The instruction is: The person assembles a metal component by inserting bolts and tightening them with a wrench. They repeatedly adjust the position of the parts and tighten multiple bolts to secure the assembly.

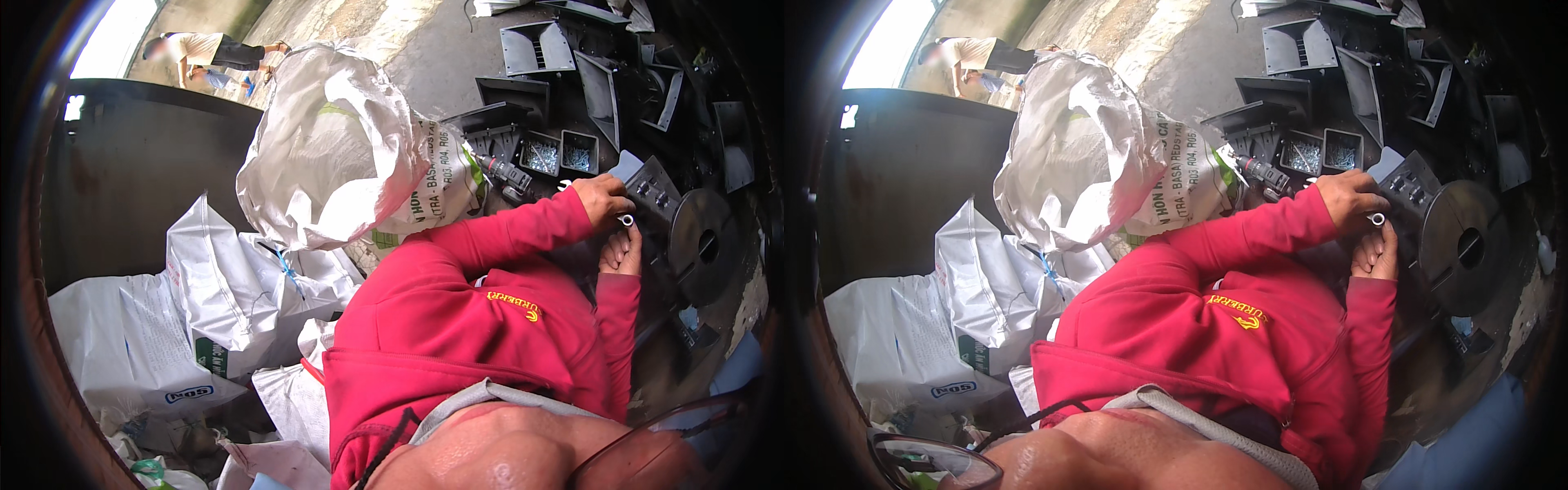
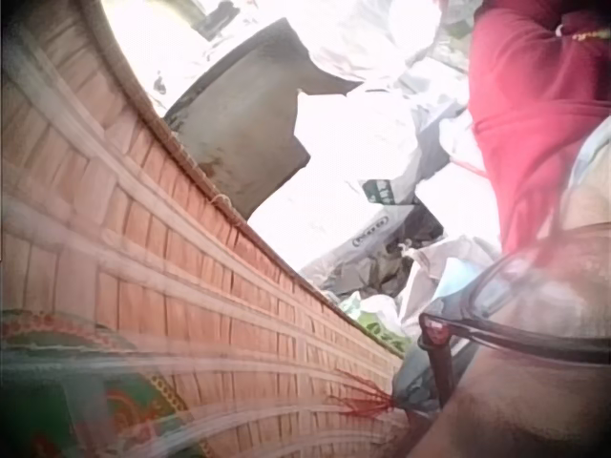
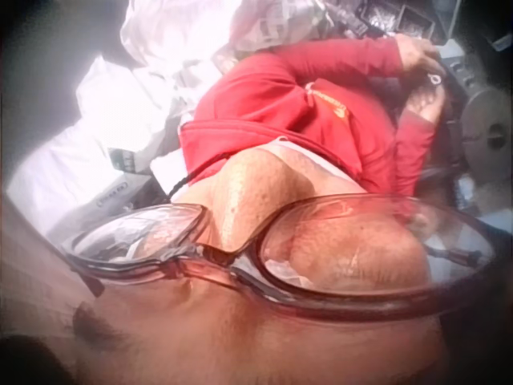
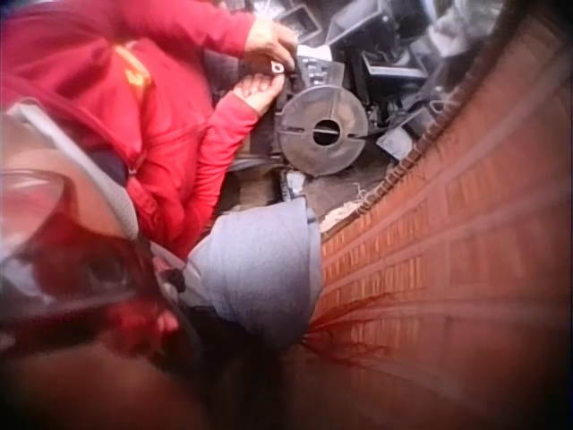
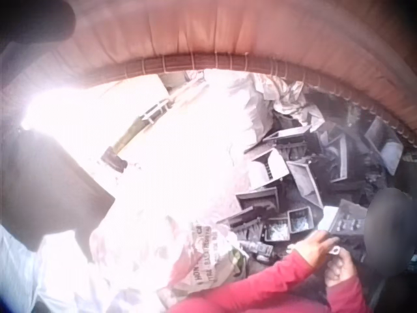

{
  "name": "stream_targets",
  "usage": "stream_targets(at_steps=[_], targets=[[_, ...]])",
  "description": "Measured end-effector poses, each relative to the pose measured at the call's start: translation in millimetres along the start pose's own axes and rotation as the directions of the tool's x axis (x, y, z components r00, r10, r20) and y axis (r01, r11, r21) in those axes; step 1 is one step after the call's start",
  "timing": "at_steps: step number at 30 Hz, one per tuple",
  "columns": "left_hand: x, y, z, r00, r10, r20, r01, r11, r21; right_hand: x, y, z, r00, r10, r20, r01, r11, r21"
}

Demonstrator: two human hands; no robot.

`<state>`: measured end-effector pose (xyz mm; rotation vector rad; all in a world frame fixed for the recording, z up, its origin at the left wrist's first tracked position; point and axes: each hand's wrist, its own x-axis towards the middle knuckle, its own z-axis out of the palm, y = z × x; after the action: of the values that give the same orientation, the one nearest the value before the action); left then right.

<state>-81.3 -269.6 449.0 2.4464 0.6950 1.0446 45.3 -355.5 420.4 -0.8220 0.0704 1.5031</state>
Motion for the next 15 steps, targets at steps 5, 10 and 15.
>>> stream_targets(at_steps=[5,10,15], targets=[[-6.9,-4.9,8.2,0.982,-0.191,-0.014,0.189,0.978,-0.089,4.3,-0.4,-4.9,1.0,0.008,-0.003,-0.008,1.0,-0.006],[-3.3,-5.5,4.8,0.997,-0.042,-0.07,0.04,0.999,-0.032,0.6,-0.9,6.2,0.999,-0.012,-0.04,0.01,0.999,-0.044],[-9.3,0.7,0.2,0.981,-0.185,-0.062,0.18,0.981,-0.066,-0.2,2.2,10.9,0.999,-0.021,-0.037,0.019,0.998,-0.052]])
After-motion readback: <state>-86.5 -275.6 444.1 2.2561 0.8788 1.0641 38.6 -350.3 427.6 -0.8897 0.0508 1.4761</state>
